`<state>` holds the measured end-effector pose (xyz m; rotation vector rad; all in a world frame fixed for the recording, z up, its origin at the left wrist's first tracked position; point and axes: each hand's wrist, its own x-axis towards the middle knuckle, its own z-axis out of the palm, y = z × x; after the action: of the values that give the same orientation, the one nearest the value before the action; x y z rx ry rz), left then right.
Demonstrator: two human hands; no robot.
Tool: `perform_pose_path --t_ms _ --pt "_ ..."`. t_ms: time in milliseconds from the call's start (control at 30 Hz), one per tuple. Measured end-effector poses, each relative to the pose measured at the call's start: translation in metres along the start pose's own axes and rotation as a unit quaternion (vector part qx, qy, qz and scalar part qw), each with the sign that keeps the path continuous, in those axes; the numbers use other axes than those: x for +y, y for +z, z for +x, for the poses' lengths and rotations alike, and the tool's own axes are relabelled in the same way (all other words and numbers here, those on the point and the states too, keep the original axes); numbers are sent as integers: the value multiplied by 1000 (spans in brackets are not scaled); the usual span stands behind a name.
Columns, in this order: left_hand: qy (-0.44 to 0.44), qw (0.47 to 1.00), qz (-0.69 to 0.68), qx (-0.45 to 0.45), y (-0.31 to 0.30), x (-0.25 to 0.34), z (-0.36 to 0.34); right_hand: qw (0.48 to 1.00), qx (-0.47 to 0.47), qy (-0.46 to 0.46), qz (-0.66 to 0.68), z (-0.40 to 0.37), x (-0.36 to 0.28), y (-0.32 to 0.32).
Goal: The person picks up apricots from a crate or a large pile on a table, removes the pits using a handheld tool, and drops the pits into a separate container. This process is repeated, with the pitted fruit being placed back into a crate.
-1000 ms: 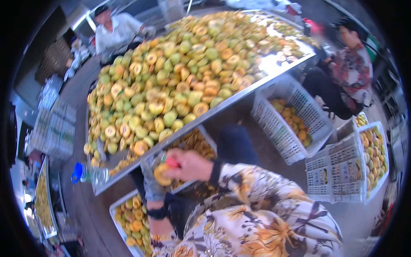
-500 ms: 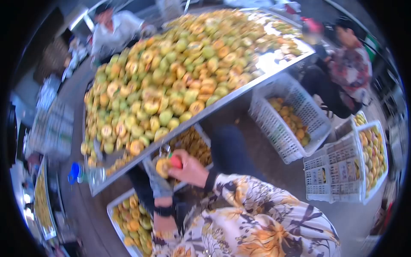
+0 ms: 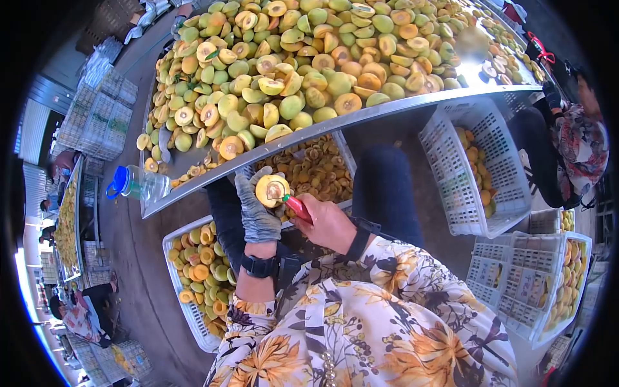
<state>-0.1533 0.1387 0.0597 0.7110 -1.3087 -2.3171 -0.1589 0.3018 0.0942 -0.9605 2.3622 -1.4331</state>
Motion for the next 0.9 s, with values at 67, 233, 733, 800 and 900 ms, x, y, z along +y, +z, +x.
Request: perform_pose_path --t_ms 67,233,733,800,900 --pt "48 999 17 -4 0 -6 0 1000 -3 12 0 1 2 1" --pt "6 1000 1 -11 31 23 -30 998 -23 50 3 0 0 2" --pt "-129 951 194 -204 4 59 -2 988 -129 63 48 1 -5 24" --pt "-120 967 149 -166 0 52 -4 989 -131 46 48 7 -2 24" --pt "-98 986 47 -124 -6 44 -4 990 -131 51 25 13 -1 25"
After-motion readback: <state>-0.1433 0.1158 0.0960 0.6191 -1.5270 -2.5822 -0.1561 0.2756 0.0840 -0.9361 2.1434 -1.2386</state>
